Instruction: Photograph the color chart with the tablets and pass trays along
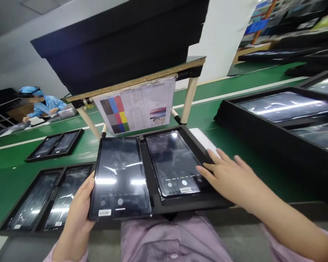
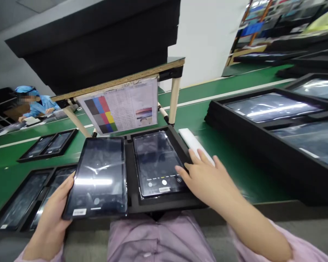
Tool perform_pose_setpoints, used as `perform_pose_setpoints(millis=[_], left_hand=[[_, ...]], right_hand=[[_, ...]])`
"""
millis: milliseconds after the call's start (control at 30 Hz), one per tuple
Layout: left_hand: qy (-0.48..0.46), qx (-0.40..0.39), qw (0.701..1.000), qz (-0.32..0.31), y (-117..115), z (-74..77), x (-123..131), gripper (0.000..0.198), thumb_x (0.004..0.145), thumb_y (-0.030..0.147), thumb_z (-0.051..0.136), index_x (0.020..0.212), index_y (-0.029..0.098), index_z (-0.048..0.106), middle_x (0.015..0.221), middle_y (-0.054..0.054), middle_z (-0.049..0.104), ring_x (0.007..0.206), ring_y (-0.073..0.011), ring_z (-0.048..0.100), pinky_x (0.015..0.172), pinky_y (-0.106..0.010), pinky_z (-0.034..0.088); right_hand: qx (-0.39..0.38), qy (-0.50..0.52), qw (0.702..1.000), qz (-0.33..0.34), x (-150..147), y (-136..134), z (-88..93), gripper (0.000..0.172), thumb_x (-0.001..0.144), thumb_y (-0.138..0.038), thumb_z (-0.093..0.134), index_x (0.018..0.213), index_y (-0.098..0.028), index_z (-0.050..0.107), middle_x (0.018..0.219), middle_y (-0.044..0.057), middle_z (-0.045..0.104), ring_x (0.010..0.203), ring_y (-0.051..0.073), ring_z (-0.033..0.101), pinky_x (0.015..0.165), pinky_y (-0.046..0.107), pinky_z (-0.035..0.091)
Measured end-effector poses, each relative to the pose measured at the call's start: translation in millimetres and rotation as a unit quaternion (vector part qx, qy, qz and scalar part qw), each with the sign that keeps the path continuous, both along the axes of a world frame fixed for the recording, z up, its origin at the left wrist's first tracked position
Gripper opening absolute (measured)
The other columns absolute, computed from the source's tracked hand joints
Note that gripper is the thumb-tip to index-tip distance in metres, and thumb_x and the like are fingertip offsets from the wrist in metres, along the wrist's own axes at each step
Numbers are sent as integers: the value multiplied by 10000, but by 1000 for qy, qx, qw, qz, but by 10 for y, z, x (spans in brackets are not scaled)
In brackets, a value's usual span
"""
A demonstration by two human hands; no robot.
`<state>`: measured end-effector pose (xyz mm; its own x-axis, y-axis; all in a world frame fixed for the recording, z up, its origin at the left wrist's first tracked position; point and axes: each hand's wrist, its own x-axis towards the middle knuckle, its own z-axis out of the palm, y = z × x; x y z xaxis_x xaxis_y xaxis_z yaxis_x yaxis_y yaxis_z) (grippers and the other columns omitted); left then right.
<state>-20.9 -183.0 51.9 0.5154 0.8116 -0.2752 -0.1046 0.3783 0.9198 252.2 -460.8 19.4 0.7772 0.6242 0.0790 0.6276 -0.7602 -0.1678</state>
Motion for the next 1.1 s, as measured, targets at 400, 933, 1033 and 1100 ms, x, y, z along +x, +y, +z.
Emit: perform_pose_setpoints(millis=[400,933,1033,1100], left_hand=[[76,204,976,1,130,-201,151,581,868,452,687,1380,192,599,1488,-121,547,1441,-281,430,1226,-418,270],[-61,213,955,-199,-735,-114,399,744,885,525,664,1515,222,410,1520,-180,489,1376,-332,500,1126,-519,427],[-107,242,957,-116,-801,-104,464,761,877,480,693,1515,219,371,1562,-167,434,1424,-311,443,1166,-474,384],[-81,305,948,-36,-796,-153,445,781,857,432,730,1509,225,353,1560,-161,431,1423,-302,442,1166,-448,382]], right_hand=[[373,279,867,-179,-141,134,77,435,717,-592,570,969,-263,703,1520,131,465,1393,385,446,1139,495,413],[564,361,743,2,-609,315,491,1019,695,-516,850,1549,-276,349,1500,147,485,1306,345,549,1047,468,533],[607,342,709,114,-800,515,316,961,801,-506,780,1577,-283,258,1533,125,450,1361,318,502,1131,510,453],[620,333,689,170,-850,676,181,838,884,-536,688,1568,-283,277,1584,99,379,1436,290,410,1162,481,423]])
